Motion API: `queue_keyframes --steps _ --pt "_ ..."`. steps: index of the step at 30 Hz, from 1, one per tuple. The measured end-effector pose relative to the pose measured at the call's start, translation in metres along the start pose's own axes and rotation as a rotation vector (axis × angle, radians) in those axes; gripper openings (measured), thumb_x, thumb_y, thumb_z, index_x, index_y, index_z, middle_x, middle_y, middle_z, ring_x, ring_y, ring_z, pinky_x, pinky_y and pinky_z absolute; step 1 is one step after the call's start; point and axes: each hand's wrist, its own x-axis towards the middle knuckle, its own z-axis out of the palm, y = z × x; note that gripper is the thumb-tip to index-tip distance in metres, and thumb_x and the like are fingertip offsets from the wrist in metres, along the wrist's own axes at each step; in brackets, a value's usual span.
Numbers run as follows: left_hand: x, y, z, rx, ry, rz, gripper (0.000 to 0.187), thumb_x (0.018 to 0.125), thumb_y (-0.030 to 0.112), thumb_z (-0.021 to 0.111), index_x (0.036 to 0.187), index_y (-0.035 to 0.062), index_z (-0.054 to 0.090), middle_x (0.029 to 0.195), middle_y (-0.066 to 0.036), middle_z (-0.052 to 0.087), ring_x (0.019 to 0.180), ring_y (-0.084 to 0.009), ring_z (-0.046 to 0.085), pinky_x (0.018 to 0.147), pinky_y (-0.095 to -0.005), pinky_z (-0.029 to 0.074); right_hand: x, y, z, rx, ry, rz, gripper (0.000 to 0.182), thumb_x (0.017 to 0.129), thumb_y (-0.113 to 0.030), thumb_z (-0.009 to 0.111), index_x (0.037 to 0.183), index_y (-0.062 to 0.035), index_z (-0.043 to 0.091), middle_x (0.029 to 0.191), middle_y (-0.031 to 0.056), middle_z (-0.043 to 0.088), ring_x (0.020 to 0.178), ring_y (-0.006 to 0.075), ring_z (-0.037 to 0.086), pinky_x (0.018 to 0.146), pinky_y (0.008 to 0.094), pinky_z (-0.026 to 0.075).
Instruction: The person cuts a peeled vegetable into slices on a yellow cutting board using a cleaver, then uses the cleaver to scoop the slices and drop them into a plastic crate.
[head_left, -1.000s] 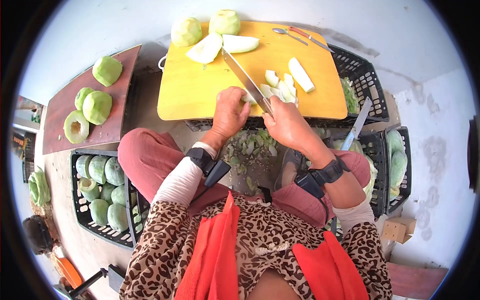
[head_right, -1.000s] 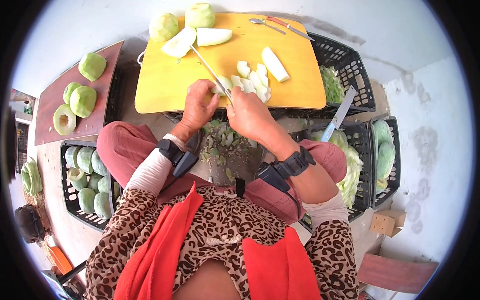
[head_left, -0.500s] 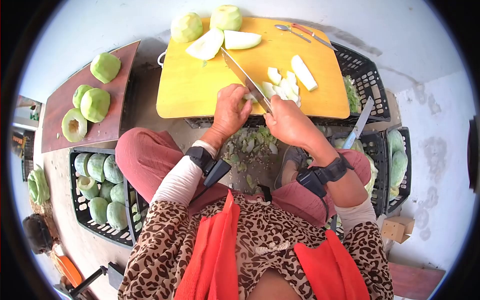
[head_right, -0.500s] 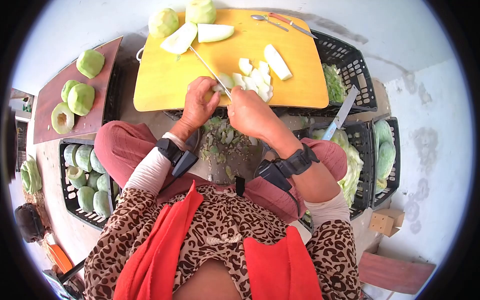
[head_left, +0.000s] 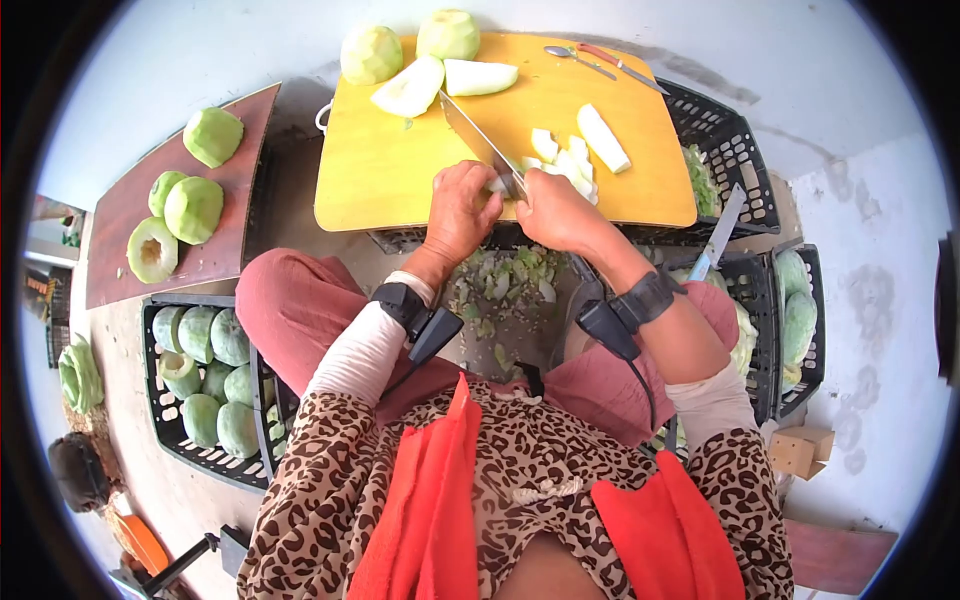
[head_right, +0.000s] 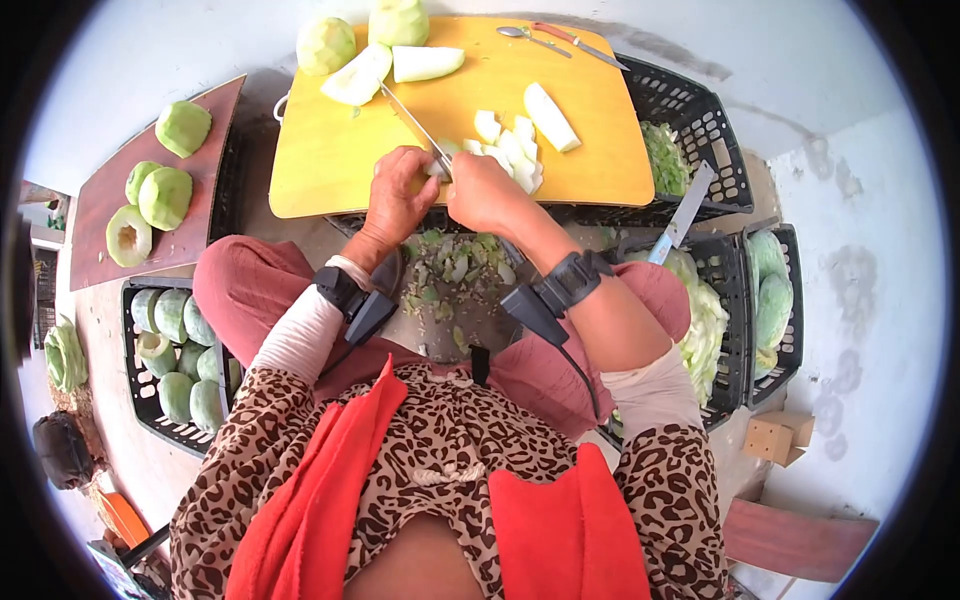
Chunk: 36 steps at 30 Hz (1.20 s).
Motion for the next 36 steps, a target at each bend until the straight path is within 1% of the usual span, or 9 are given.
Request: queue_keyframes --steps 2,5,8,14,20,21,24,36 --pt "-0.001 -0.001 0.003 0.005 0.014 0.013 0.028 0.071 0.007 0.068 0.096 0.0074 0.056 0.094 -0.011 0.058 0.091 -0.0330 0.056 0.086 -0.0423 0.040 0.004 0.001 0.003 0.019 -0.001 0.002 0.026 0.084 -0.014 0.060 0.090 0.0098 0.053 0.086 0.0322 0.062 0.087 0.0462 0.062 0.076 0.0486 0.050" --pt "-0.001 0.001 0.002 0.026 -0.011 0.007 0.027 0.072 0.008 0.068 0.096 0.0071 0.057 0.094 -0.011 0.059 0.091 -0.0329 0.056 0.086 -0.0426 0.041 0.008 -0.004 0.012 -0.022 0.071 0.017 0.027 0.084 -0.016 0.060 0.093 0.0096 0.054 0.087 0.0315 0.063 0.089 0.0462 0.062 0.076 0.0485 0.050" --pt "-0.001 0.001 0.001 0.004 -0.013 -0.022 0.025 0.072 0.008 0.068 0.094 0.0072 0.057 0.091 -0.011 0.059 0.089 -0.0330 0.057 0.086 -0.0423 0.041 0.008 -0.001 0.017 0.073 0.227 0.025 0.024 0.083 -0.013 0.059 0.093 0.0086 0.056 0.084 0.0326 0.063 0.086 0.0450 0.063 0.075 0.0489 0.051" --pt "-0.001 -0.003 0.004 -0.025 0.004 -0.076 0.021 0.073 0.008 0.068 0.090 0.0074 0.056 0.085 -0.010 0.059 0.083 -0.0323 0.058 0.084 -0.0413 0.041 -0.002 0.008 0.007 0.095 0.283 0.003 0.025 0.084 -0.014 0.059 0.094 0.0083 0.053 0.084 0.0320 0.062 0.084 0.0464 0.062 0.074 0.0501 0.050" --pt "0.000 -0.003 0.008 -0.002 0.032 -0.068 0.019 0.072 0.009 0.067 0.089 0.0070 0.057 0.085 -0.010 0.059 0.083 -0.0321 0.058 0.083 -0.0418 0.041 -0.027 -0.010 -0.003 0.060 0.195 -0.047 0.023 0.085 -0.011 0.056 0.094 0.0086 0.050 0.079 0.0320 0.061 0.081 0.0473 0.061 0.072 0.0523 0.049" --pt "0.000 -0.002 0.008 0.006 0.035 -0.065 0.019 0.072 0.009 0.067 0.089 0.0069 0.057 0.085 -0.010 0.059 0.083 -0.0321 0.058 0.083 -0.0417 0.041 -0.030 -0.015 -0.004 0.054 0.156 -0.018 0.020 0.085 -0.010 0.056 0.091 0.0081 0.050 0.076 0.0315 0.061 0.078 0.0474 0.061 0.071 0.0528 0.049" --pt "0.000 0.000 0.006 0.026 0.037 -0.059 0.019 0.072 0.010 0.066 0.089 0.0069 0.058 0.086 -0.010 0.059 0.084 -0.0319 0.057 0.083 -0.0416 0.041 -0.032 -0.013 0.001 0.035 0.169 -0.043 0.020 0.085 -0.009 0.055 0.091 0.0082 0.049 0.074 0.0306 0.061 0.075 0.0472 0.062 0.069 0.0528 0.049" --pt "0.000 0.001 0.006 0.033 0.025 -0.052 0.018 0.073 0.010 0.066 0.089 0.0077 0.059 0.087 -0.009 0.059 0.087 -0.0308 0.057 0.084 -0.0409 0.040 -0.034 -0.017 0.008 0.010 0.205 -0.036 0.019 0.084 -0.008 0.054 0.091 0.0098 0.048 0.068 0.0310 0.059 0.071 0.0475 0.062 0.065 0.0520 0.050"
